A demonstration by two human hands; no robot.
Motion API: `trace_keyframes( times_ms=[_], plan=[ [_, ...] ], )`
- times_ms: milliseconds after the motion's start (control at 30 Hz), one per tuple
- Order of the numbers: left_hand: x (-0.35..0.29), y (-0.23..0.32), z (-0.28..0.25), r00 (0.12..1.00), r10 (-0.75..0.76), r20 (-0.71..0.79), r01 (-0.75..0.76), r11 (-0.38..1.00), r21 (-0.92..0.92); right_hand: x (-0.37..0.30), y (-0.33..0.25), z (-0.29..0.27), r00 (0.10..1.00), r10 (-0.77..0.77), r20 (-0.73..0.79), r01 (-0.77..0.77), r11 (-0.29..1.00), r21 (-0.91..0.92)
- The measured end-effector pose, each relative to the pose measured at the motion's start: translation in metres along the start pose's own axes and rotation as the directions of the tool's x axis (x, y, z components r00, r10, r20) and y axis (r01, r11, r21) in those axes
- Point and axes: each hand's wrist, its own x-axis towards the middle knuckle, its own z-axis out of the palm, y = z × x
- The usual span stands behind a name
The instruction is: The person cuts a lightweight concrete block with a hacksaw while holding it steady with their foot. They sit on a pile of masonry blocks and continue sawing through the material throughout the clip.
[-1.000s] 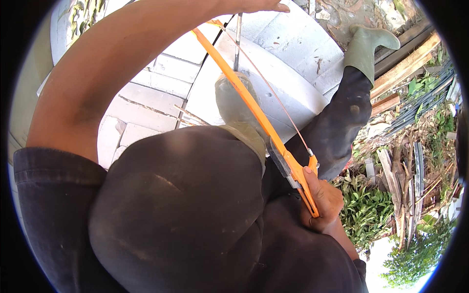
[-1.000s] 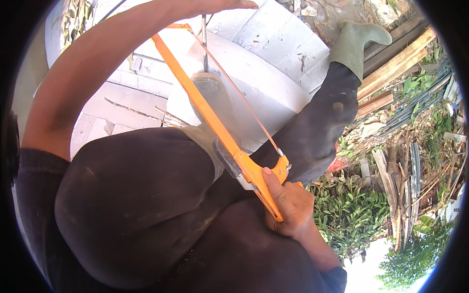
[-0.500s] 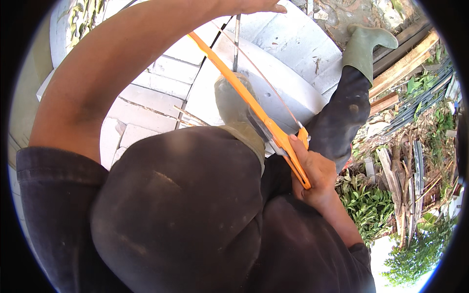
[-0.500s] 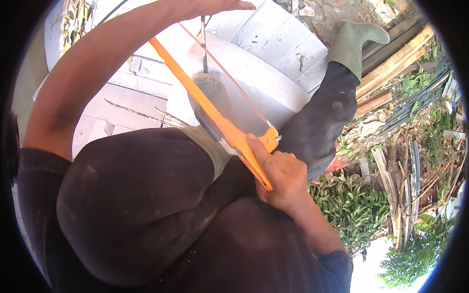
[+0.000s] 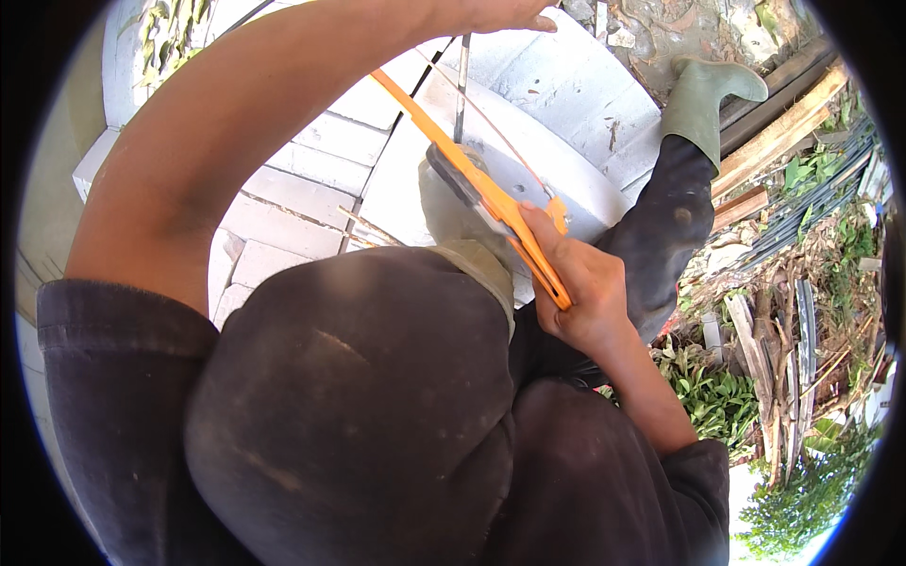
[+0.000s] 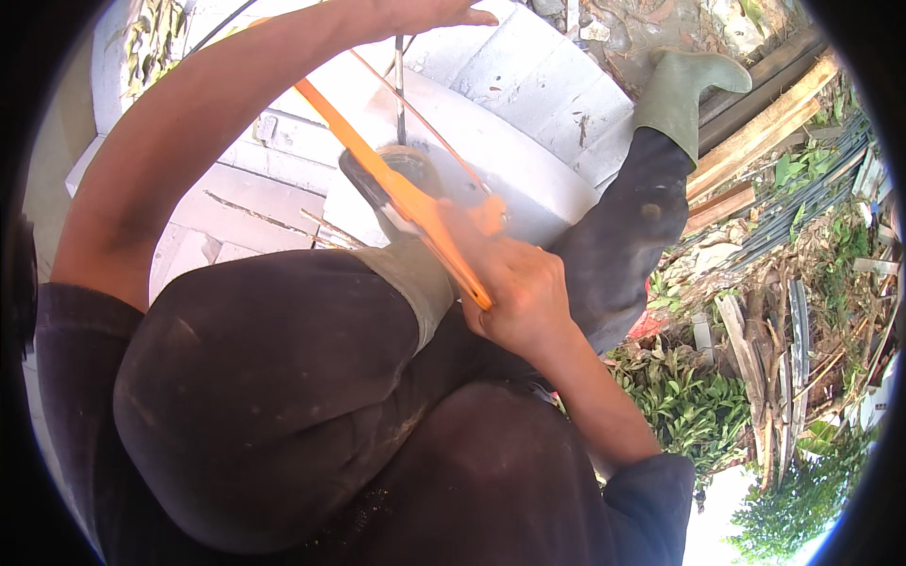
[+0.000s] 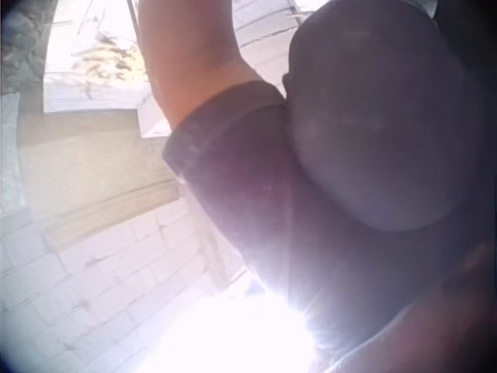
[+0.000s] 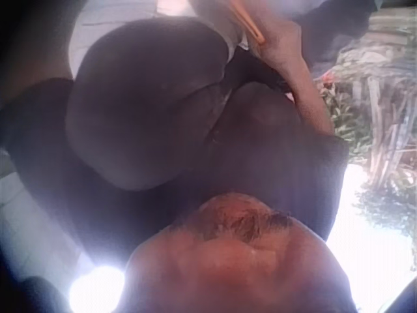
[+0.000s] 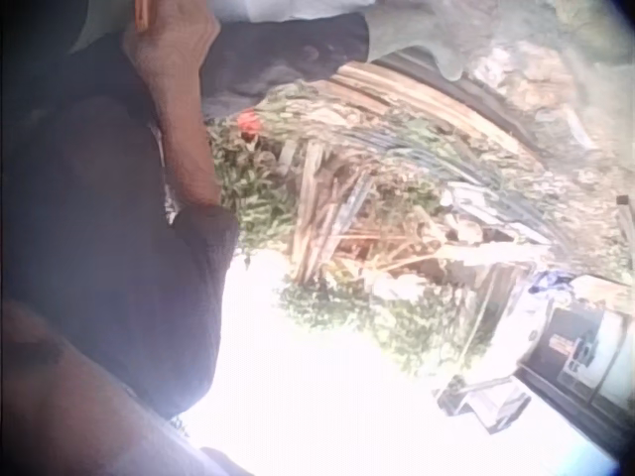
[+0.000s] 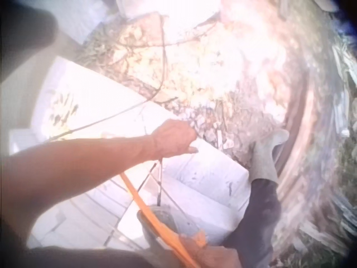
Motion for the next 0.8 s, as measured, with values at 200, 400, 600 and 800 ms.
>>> trace_keyframes(
  times_ms=[200,400,600,800],
  plan=[
    [-0.008,0.000,-0.006,0.995,-0.076,0.061,0.075,0.997,0.028,-0.042,-0.028,-0.024,0.997,0.075,0.011,-0.075,0.997,-0.017],
    [-0.008,-0.005,0.000,1.000,-0.026,0.006,0.026,0.999,0.036,-0.021,-0.010,-0.019,1.000,0.013,0.017,-0.013,1.000,0.008],
    [-0.005,-0.001,0.000,0.998,-0.055,0.027,0.055,0.998,-0.010,-0.023,-0.017,-0.008,0.997,0.040,-0.065,-0.036,0.998,0.054],
    [-0.009,-0.002,0.001,1.000,0.007,-0.023,-0.007,1.000,-0.005,-0.048,-0.020,-0.029,0.999,0.034,0.033,-0.032,0.998,-0.053]
  ],
)
